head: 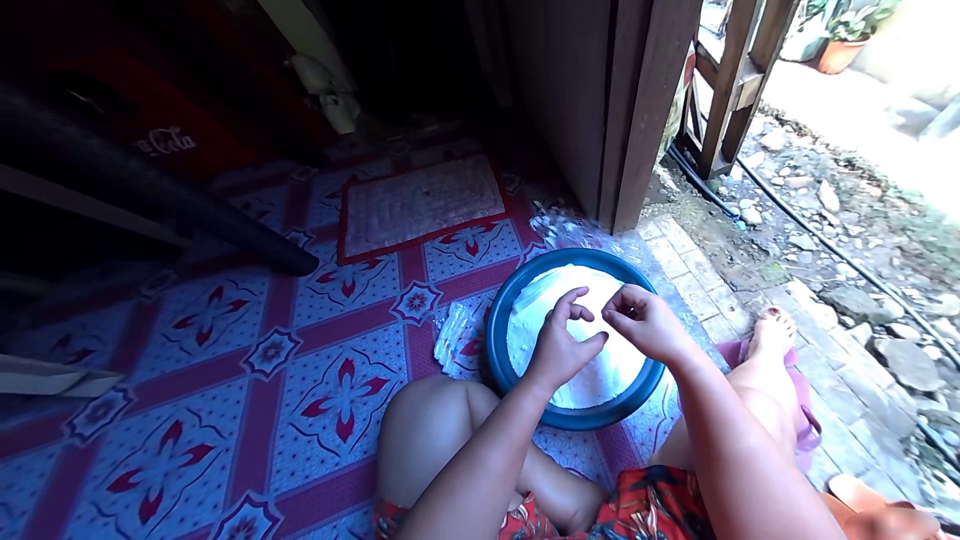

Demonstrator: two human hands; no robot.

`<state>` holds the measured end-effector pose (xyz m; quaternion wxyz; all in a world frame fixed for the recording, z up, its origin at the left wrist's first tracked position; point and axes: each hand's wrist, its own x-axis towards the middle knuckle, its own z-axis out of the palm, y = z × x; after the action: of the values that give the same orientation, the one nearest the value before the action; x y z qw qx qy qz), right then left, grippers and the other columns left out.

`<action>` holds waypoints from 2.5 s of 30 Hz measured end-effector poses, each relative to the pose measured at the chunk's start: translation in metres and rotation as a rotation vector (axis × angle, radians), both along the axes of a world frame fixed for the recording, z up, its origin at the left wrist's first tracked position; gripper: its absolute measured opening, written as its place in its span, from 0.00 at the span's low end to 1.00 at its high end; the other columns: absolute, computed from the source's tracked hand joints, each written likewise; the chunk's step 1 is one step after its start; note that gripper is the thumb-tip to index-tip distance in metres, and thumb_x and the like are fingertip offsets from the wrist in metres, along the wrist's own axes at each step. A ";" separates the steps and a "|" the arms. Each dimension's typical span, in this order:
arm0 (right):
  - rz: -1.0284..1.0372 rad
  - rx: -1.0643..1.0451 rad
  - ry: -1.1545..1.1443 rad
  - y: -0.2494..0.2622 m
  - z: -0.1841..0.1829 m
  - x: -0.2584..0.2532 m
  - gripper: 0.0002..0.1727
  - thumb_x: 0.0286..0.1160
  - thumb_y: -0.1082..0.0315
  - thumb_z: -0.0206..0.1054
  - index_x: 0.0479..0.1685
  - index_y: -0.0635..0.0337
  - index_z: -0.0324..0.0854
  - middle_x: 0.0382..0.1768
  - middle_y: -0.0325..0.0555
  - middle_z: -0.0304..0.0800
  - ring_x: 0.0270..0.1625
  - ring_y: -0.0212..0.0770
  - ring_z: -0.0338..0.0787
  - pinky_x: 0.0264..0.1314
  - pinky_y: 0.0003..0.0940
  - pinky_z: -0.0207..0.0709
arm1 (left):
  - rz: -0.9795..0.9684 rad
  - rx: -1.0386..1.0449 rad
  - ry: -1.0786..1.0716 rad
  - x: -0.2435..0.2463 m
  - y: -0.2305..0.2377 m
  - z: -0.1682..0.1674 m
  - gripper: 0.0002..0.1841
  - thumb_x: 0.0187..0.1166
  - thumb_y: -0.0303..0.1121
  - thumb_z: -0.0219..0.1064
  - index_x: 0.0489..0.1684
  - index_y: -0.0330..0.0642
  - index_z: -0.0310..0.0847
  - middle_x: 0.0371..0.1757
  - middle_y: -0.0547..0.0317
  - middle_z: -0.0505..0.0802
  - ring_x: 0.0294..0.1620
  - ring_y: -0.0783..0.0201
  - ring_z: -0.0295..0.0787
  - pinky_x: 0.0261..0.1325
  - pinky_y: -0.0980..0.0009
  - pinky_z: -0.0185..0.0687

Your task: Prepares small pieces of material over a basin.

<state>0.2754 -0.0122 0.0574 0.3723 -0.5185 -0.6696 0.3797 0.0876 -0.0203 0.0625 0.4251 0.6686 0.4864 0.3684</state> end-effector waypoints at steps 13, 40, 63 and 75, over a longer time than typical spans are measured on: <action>0.078 0.041 0.022 -0.001 -0.002 -0.001 0.11 0.75 0.58 0.73 0.37 0.57 0.89 0.38 0.39 0.88 0.39 0.28 0.87 0.44 0.25 0.83 | -0.012 -0.127 -0.177 0.004 -0.003 0.011 0.41 0.66 0.28 0.82 0.81 0.28 0.64 0.43 0.57 0.96 0.46 0.70 0.93 0.56 0.71 0.88; -0.040 0.172 0.255 -0.010 0.004 -0.004 0.10 0.78 0.63 0.72 0.30 0.57 0.86 0.38 0.37 0.88 0.38 0.29 0.86 0.43 0.27 0.83 | -0.043 -0.077 0.006 -0.004 -0.010 -0.008 0.30 0.64 0.36 0.83 0.69 0.37 0.83 0.41 0.64 0.94 0.48 0.69 0.87 0.62 0.67 0.79; -0.080 0.158 0.259 -0.012 0.004 0.002 0.09 0.78 0.64 0.71 0.30 0.55 0.85 0.36 0.36 0.86 0.35 0.28 0.84 0.40 0.25 0.81 | -0.089 -0.114 -0.132 0.005 -0.014 -0.003 0.25 0.78 0.29 0.72 0.74 0.28 0.77 0.59 0.48 0.94 0.59 0.63 0.93 0.67 0.69 0.87; -0.183 0.209 0.330 -0.011 0.005 0.014 0.06 0.77 0.68 0.70 0.31 0.56 0.84 0.38 0.37 0.87 0.36 0.30 0.85 0.40 0.27 0.83 | -0.100 -0.223 -0.068 -0.009 -0.013 -0.016 0.22 0.81 0.29 0.70 0.73 0.31 0.79 0.56 0.52 0.96 0.59 0.68 0.93 0.67 0.73 0.85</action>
<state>0.2891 -0.0232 0.0620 0.5614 -0.4666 -0.5855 0.3526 0.0786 -0.0330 0.0468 0.5309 0.6278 0.4755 0.3129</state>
